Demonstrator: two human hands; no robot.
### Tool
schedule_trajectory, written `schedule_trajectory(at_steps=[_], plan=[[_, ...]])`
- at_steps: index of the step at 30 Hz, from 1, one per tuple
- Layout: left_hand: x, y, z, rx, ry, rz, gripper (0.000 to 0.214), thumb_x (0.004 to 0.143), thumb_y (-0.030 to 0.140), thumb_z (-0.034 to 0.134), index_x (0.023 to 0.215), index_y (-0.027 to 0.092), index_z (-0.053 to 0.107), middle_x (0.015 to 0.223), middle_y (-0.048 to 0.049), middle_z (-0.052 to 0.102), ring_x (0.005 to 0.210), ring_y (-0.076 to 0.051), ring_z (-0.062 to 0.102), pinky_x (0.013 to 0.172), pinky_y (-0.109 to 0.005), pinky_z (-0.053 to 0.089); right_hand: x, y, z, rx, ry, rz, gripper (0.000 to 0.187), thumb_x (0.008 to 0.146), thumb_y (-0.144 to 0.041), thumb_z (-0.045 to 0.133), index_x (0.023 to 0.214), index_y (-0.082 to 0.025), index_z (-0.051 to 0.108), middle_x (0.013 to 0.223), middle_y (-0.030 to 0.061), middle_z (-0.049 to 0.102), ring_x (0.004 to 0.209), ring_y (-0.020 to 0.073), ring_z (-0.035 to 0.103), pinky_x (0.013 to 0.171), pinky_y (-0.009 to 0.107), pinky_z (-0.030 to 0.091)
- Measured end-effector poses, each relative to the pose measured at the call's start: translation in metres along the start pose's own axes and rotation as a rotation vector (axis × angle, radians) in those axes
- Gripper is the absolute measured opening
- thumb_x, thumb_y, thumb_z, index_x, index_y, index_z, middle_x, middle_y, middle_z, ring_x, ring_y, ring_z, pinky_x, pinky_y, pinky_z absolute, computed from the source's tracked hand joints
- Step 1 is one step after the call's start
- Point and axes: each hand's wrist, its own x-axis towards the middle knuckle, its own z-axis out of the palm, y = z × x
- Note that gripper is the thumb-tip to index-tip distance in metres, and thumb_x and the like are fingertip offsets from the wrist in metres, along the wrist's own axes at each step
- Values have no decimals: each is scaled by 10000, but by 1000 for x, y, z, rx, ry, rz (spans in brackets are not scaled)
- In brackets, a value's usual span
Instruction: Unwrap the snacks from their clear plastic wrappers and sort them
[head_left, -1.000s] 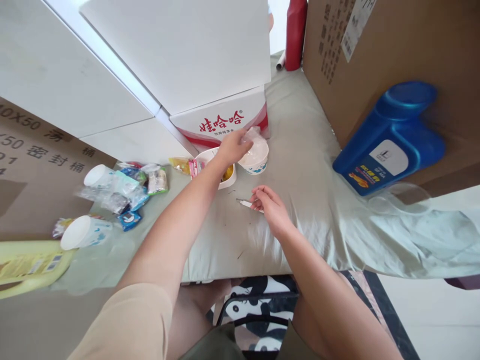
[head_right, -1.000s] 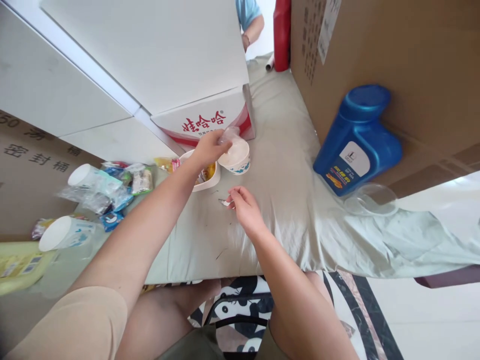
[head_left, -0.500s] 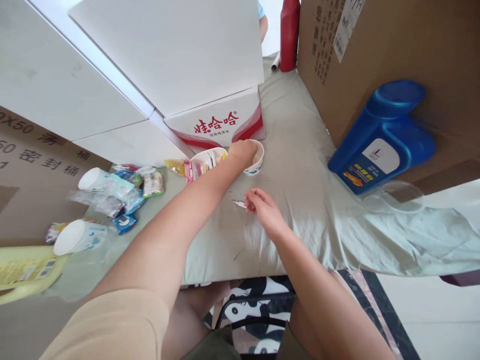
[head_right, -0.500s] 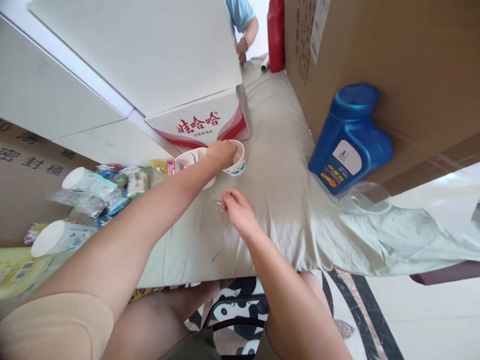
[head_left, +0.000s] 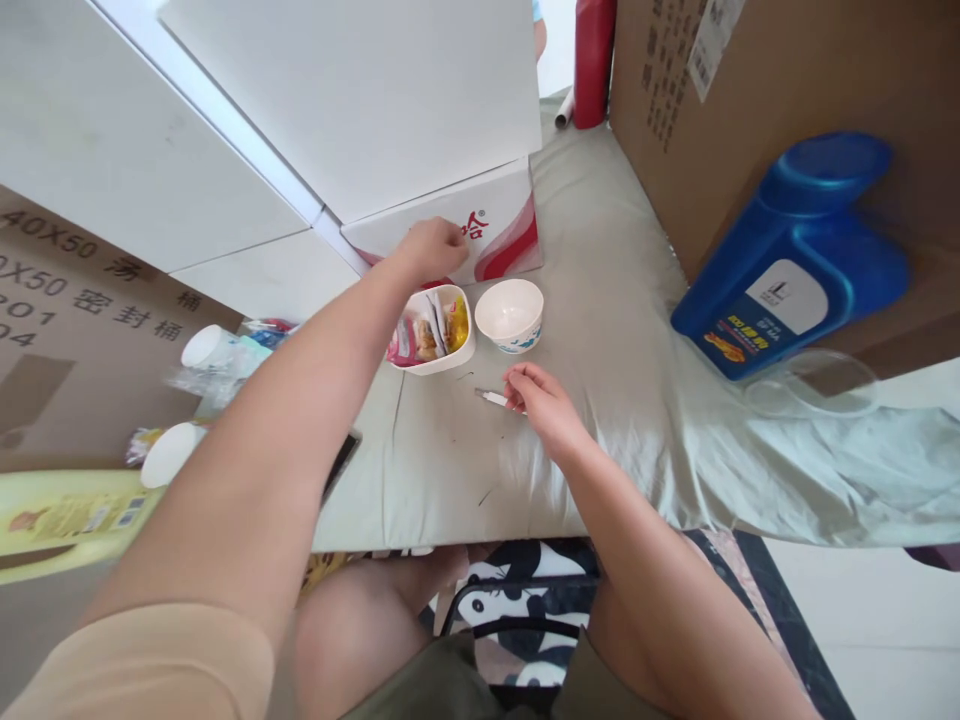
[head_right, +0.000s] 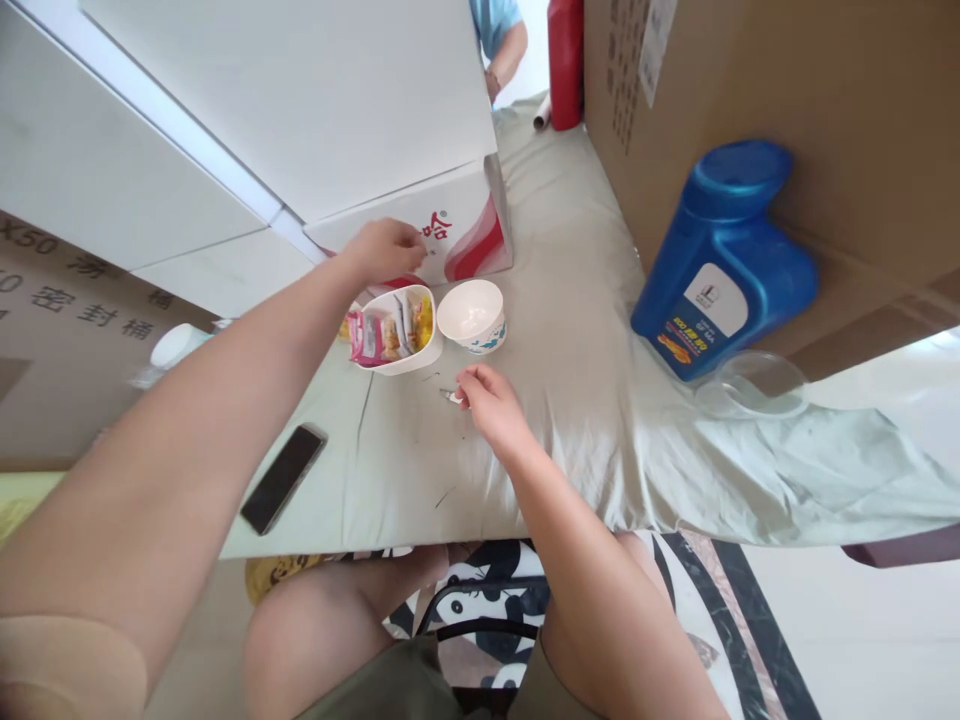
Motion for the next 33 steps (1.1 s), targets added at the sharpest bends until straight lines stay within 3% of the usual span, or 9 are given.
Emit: schedule_trajectory(at_steps=[5, 10, 15, 18, 20, 23, 27, 30, 33], plan=[[-50, -63, -5, 116, -20, -128, 100, 718, 256, 683, 668, 199, 617, 684, -55, 619, 774, -246, 602, 771, -355, 437, 1, 10, 2, -13, -5, -54, 214, 721, -448, 593, 740, -235, 591, 649, -45, 577, 607, 127, 522, 641, 299, 401], [-78, -93, 10, 86, -67, -190, 130, 707, 312, 699, 664, 213, 627, 690, -57, 637, 794, -255, 604, 766, -339, 428, 0, 21, 7, -86, 6, -64, 210, 742, -445, 589, 737, -235, 592, 674, -42, 589, 623, 130, 531, 663, 308, 394], [-111, -145, -23, 122, 174, -307, 155, 799, 255, 578, 904, 181, 665, 929, -81, 704, 894, -230, 607, 870, -328, 441, -3, 24, 3, -174, 14, -87, 191, 769, -429, 580, 744, -240, 600, 677, -41, 591, 636, 136, 533, 676, 308, 389], [-137, -185, -41, 160, 176, -412, 147, 785, 238, 596, 905, 177, 655, 942, -89, 703, 921, -236, 608, 907, -334, 444, -3, 26, 3, -208, 14, -103, 177, 770, -414, 585, 739, -241, 603, 664, -38, 582, 623, 138, 518, 659, 308, 381], [-147, -204, -41, 167, 141, -442, 180, 771, 236, 622, 934, 170, 659, 990, -111, 706, 979, -259, 612, 948, -356, 443, -3, 29, 5, -217, 19, -112, 172, 773, -407, 581, 729, -241, 597, 653, -35, 573, 615, 140, 510, 645, 306, 378], [-138, -217, -24, 177, 90, -348, 351, 757, 212, 636, 1102, 152, 653, 1218, -167, 666, 1173, -305, 576, 1056, -403, 407, -5, 34, 11, -233, 32, -124, 184, 782, -414, 572, 730, -239, 595, 648, -30, 568, 622, 146, 519, 644, 304, 389], [-102, -210, 6, 270, -68, -138, 654, 753, 186, 630, 1395, 179, 506, 1492, -169, 496, 1416, -323, 403, 1132, -449, 355, -5, 37, 14, -327, 47, -127, 202, 797, -428, 560, 748, -235, 595, 645, -30, 568, 614, 146, 513, 619, 296, 379], [-82, -205, 18, 384, -209, -141, 708, 768, 247, 650, 1449, 234, 458, 1465, -160, 519, 1385, -359, 427, 1081, -507, 385, 0, 35, 12, -370, 61, -143, 212, 794, -434, 540, 744, -232, 581, 625, -32, 559, 591, 144, 492, 593, 289, 363], [-81, -204, 20, 488, -232, -177, 617, 767, 356, 677, 1352, 200, 557, 1375, -191, 561, 1314, -402, 466, 1069, -550, 358, 5, 30, 11, -392, 84, -158, 222, 790, -442, 525, 746, -230, 577, 610, -29, 555, 586, 147, 494, 587, 285, 365]])
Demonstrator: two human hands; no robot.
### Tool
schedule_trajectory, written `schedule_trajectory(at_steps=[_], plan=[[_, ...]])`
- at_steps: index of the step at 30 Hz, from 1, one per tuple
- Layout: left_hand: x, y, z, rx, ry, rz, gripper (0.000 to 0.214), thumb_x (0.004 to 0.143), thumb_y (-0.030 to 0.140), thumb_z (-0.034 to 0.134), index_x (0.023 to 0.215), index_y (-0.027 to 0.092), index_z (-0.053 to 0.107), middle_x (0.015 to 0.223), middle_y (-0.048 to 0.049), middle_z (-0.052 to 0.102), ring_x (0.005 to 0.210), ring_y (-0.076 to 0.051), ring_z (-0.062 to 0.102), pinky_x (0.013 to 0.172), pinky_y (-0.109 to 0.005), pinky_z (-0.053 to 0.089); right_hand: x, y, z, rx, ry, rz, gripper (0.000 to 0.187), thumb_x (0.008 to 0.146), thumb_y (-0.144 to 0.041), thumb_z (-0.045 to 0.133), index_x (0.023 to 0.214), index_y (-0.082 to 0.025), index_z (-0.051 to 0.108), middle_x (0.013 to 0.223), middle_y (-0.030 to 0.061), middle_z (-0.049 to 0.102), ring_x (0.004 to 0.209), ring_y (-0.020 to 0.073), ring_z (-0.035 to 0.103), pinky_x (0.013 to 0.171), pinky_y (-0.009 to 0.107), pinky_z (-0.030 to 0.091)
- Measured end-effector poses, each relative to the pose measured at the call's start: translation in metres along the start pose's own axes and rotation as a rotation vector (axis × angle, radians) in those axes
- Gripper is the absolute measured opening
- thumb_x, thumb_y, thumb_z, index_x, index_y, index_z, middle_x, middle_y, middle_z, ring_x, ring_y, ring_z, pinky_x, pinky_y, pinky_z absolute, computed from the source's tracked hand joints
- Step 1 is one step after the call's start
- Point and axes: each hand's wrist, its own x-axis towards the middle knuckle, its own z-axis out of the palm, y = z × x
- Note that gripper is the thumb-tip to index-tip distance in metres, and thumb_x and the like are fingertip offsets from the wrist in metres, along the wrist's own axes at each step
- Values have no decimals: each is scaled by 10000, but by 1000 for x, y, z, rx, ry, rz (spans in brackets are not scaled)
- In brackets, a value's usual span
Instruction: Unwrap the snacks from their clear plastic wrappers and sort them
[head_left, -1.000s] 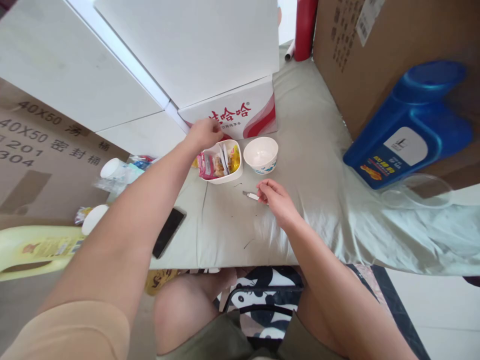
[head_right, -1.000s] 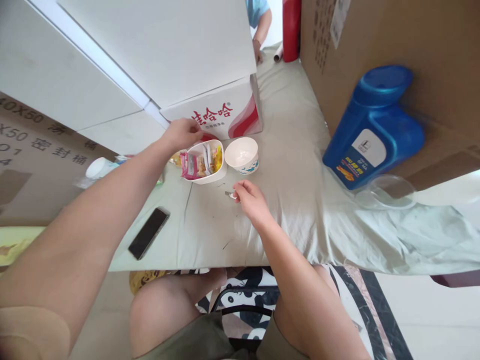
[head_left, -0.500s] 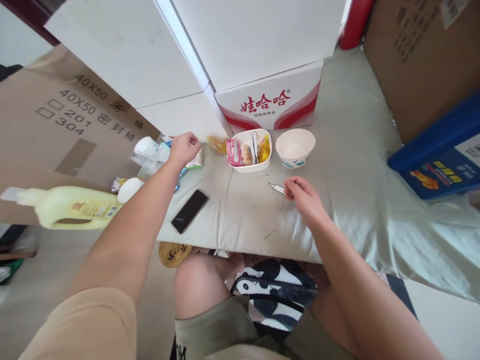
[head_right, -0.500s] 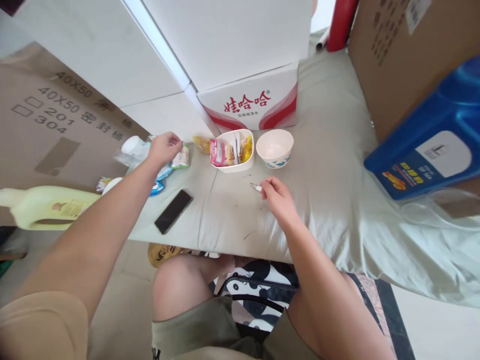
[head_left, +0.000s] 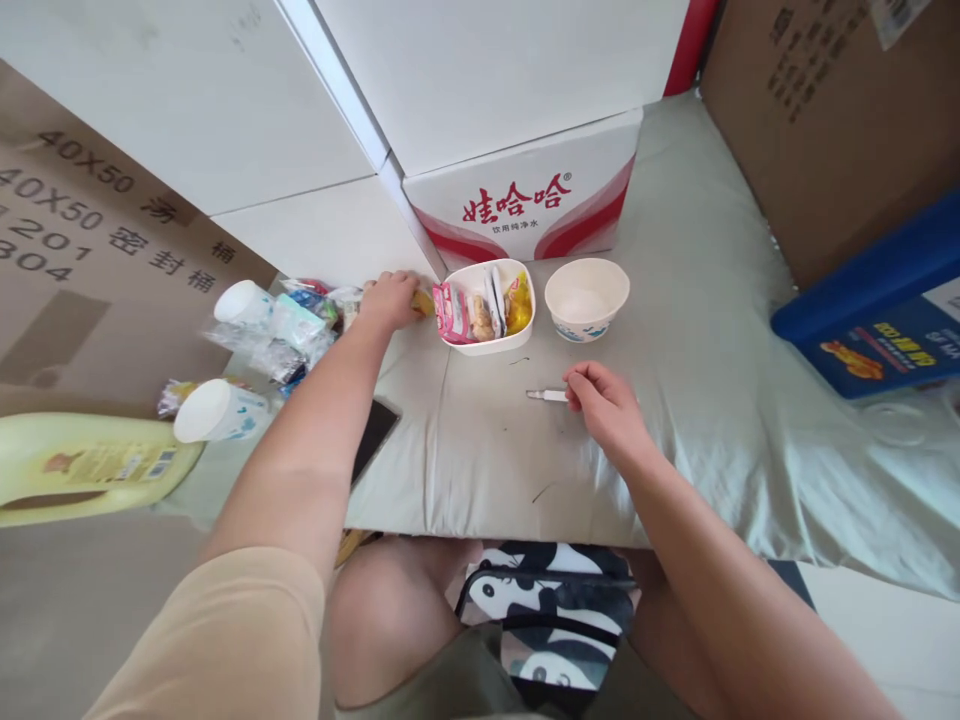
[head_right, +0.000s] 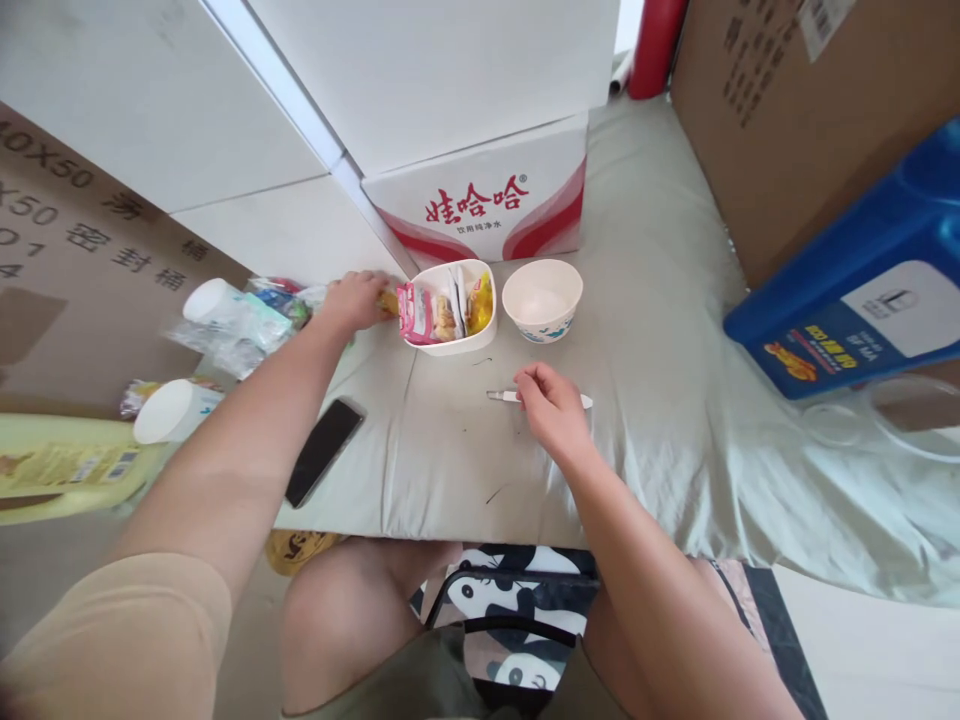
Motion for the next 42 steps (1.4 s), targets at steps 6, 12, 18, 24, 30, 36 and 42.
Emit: schedule_trajectory(at_steps=[6, 12, 18, 24, 30, 36, 42], plan=[[-41, -7, 1, -110, 140, -72, 501, 809, 399, 636, 1269, 200, 622, 1338, -185, 541, 1277, -391, 482, 1052, -533, 367, -6, -2, -5, -57, 30, -29, 206, 821, -415, 501, 785, -230, 584, 613, -18, 563, 584, 159, 503, 580, 285, 380], [-105, -5, 3, -436, 413, -32, 494, 726, 350, 728, 1187, 199, 633, 1272, -132, 634, 1256, -349, 537, 1076, -490, 394, -10, 16, -21, -593, 107, -450, 402, 775, -142, 463, 1112, -201, 674, 1168, 134, 691, 1093, 295, 600, 927, 444, 463], [-177, 70, 27, -1029, 349, 239, 357, 678, 239, 747, 981, 238, 559, 1280, -105, 666, 1251, -288, 614, 1078, -460, 456, -10, 32, -31, -951, 62, -412, 337, 840, -165, 498, 1089, -210, 721, 1280, 147, 674, 1243, 372, 519, 1017, 560, 374], [-198, 143, 64, -1172, 469, 407, 405, 629, 189, 815, 897, 225, 513, 1189, -77, 552, 1249, -265, 588, 1023, -436, 483, -18, 19, -32, -575, 134, -177, 254, 890, -249, 425, 1024, -201, 635, 899, 108, 686, 871, 277, 610, 808, 423, 450], [-188, 153, 72, -1274, 426, 498, 326, 690, 272, 842, 887, 222, 588, 1128, -53, 535, 1080, -192, 602, 860, -314, 509, -19, 11, -21, 84, 46, 77, 270, 819, -507, 560, 844, -239, 573, 816, 12, 595, 797, 178, 572, 650, 290, 455], [-191, 152, 64, -1617, 166, 430, 431, 689, 317, 831, 1046, 248, 600, 1278, -78, 546, 1075, -195, 629, 813, -292, 522, -13, 10, -8, 275, -137, 71, 425, 641, -474, 783, 811, -242, 469, 674, -59, 525, 627, 122, 503, 577, 265, 402], [-202, 144, 57, -2030, -334, 176, 688, 696, 618, 779, 1269, 310, 552, 1338, -94, 607, 968, -225, 695, 740, -330, 568, -17, 11, 0, 128, -238, -120, 399, 667, -407, 761, 912, -232, 499, 966, 25, 692, 732, 148, 591, 678, 307, 471]])
